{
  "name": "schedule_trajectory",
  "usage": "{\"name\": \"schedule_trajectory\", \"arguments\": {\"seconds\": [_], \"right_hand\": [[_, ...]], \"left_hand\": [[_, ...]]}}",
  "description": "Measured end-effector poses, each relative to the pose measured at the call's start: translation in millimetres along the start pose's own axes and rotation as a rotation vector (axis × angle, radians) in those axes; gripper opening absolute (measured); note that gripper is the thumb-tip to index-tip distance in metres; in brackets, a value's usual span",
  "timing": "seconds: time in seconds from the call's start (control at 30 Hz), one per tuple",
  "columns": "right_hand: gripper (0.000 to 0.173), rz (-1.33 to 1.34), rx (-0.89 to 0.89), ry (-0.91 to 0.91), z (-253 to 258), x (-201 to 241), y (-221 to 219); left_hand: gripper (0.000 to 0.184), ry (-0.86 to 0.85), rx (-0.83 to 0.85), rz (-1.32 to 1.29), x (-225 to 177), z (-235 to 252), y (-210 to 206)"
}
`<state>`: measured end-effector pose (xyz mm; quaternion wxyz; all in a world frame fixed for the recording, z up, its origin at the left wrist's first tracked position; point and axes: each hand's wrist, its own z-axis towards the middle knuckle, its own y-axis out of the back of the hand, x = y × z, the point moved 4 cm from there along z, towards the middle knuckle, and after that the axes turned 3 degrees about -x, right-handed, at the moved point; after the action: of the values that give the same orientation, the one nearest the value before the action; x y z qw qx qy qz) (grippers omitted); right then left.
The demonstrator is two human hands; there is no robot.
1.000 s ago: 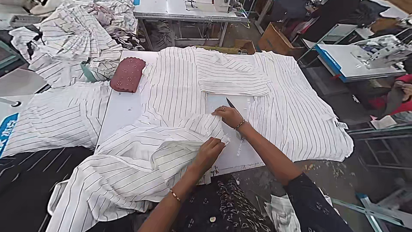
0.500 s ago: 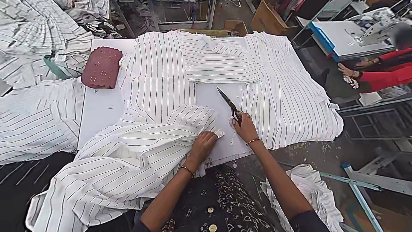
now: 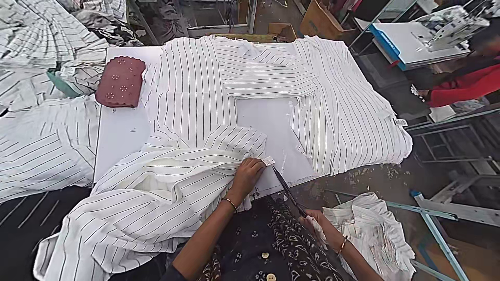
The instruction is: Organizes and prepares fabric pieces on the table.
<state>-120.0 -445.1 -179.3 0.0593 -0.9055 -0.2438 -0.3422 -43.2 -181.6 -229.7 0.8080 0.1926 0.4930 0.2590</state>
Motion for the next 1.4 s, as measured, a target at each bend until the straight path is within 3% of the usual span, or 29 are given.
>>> {"name": "schedule_trajectory", "arguments": {"seconds": [0.13,0.33,0.67,1.1,1.3,1.4], "right_hand": [[0.015,-0.046,0.059,0.022,18,-6,-10],[0.022,-0.137,0.145,-0.014,55,22,-15],[0.028,-0.191,-0.017,0.102,58,15,-13],[0.03,0.052,-0.099,0.083,63,29,-63],[0.04,0.434,-0.181,0.065,61,36,-91],[0.034,0.412,-0.203,0.025,63,53,-82]], "left_hand": [[0.016,-0.053,-0.002,-0.002,0,-2,0],[0.018,-0.13,0.006,0.052,-5,-6,0],[0.017,-0.155,0.007,0.109,-6,-6,-1],[0.018,-0.124,-0.014,0.007,-3,-4,0],[0.018,-0.123,-0.01,0.017,-2,-5,-1],[0.016,0.024,-0.085,-0.147,1,-3,3]]}}
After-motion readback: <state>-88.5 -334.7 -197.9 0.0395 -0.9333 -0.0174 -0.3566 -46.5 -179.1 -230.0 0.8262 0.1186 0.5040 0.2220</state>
